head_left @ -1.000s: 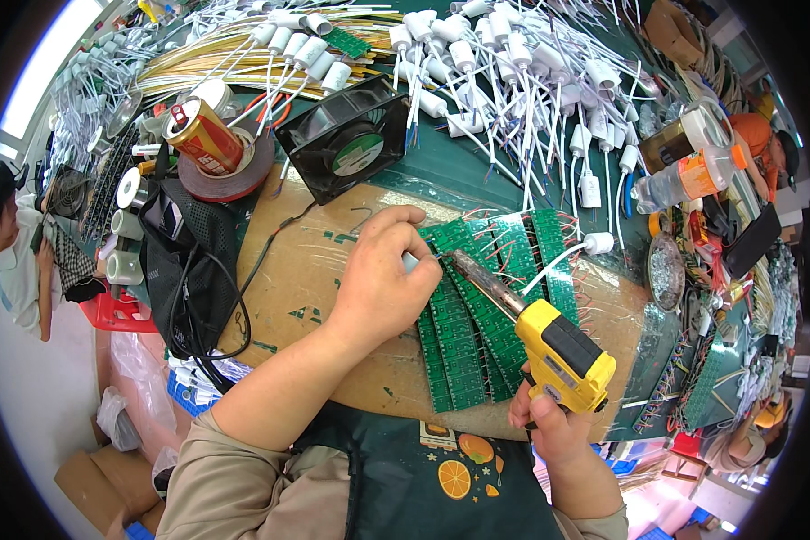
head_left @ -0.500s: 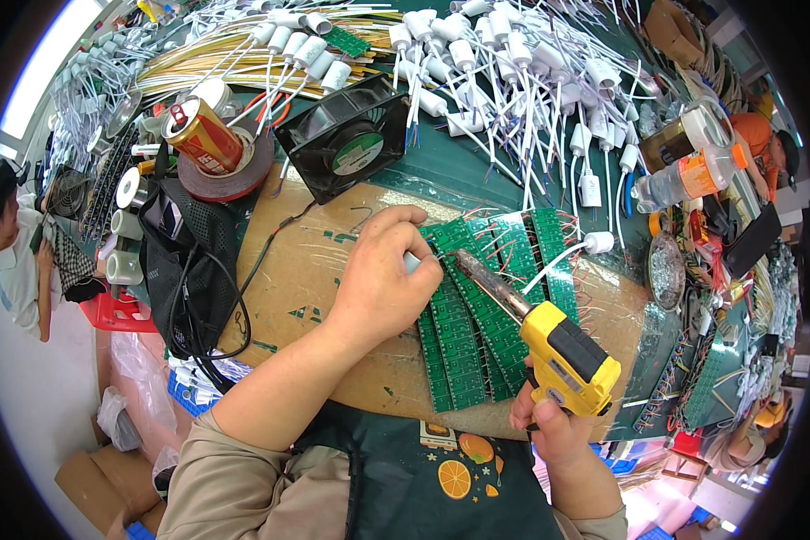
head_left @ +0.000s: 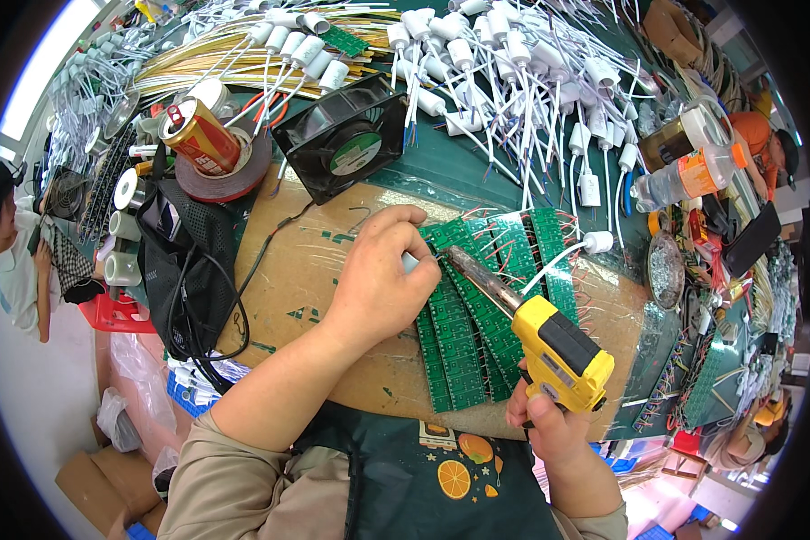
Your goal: The person solders wires and LED components onto PCB strips using a soldering iron.
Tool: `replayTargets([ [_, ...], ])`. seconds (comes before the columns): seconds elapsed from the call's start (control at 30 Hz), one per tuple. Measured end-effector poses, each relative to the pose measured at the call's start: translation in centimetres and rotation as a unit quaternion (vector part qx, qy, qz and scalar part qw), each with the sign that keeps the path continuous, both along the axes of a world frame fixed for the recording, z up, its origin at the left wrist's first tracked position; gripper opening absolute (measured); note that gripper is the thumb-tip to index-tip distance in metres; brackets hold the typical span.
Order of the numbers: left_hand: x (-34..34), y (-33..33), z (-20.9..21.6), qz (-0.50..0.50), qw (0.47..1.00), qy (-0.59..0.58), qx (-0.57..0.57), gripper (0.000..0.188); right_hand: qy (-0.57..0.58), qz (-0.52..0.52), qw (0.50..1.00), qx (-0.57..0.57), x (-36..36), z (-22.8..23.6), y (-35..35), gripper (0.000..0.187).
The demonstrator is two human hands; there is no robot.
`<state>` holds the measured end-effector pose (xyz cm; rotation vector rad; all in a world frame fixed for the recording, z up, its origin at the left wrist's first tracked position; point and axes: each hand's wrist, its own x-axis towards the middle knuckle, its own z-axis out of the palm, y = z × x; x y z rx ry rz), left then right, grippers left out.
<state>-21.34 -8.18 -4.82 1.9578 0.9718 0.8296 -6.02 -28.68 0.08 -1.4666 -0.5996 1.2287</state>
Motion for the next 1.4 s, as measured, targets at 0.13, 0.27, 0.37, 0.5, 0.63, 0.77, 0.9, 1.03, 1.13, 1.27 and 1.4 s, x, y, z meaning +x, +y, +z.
replayTargets([
  [0.13, 0.0, -0.1, 0.0, 0.0, 1.0, -0.004, -0.001, 0.008, 0.007, -0.008, 1.0, -0.002, -0.1, 0.1, 0.0, 0.061],
  [0.27, 0.1, -0.1, -0.2, 0.004, 1.0, -0.001, -0.015, 0.008, 0.014, -0.01, 1.0, -0.011, 0.2, -0.1, -0.1, 0.058],
  [0.37, -0.1, -0.1, -0.1, 0.001, 1.0, -0.004, -0.006, 0.008, 0.01, 0.001, 1.0, -0.005, 0.2, -0.1, -0.2, 0.057],
  [0.5, 0.1, 0.1, 0.2, -0.001, 1.0, -0.003, -0.009, 0.009, 0.003, 0.002, 1.0, -0.003, 0.3, 0.0, -0.1, 0.056],
  [0.63, 0.1, 0.0, 0.0, 0.002, 1.0, 0.0, -0.007, 0.009, 0.005, 0.003, 1.0, -0.003, 0.3, -0.2, 0.0, 0.056],
  [0.77, 0.1, 0.0, -0.1, 0.001, 1.0, 0.0, -0.007, 0.009, 0.01, 0.006, 1.0, 0.007, 0.5, -0.3, -0.4, 0.064],
  [0.9, 0.1, -0.1, 0.3, 0.002, 1.0, -0.008, -0.016, 0.009, 0.057, -0.05, 0.995, 0.064, 1.0, 0.5, -1.1, 0.077],
  [1.03, 0.4, 0.0, 0.0, -0.009, 0.999, -0.024, -0.02, 0.006, 0.036, -0.116, 0.984, 0.127, 3.4, -0.4, -3.1, 0.075],
  [1.13, 0.3, -0.2, 0.4, 0.006, 0.999, -0.016, -0.035, 0.005, -0.028, -0.2, 0.968, 0.147, 6.0, -0.8, -4.6, 0.072],
  [1.27, 0.7, -0.5, 0.0, 0.0, 0.999, -0.013, -0.03, 0.005, -0.176, -0.315, 0.915, 0.181, 9.3, -1.2, -7.6, 0.064],
  [1.4, 0.6, -0.6, 0.1, 0.002, 0.998, -0.03, -0.051, 0.005, -0.335, -0.374, 0.852, 0.146, 13.9, -5.1, -10.4, 0.046],
])
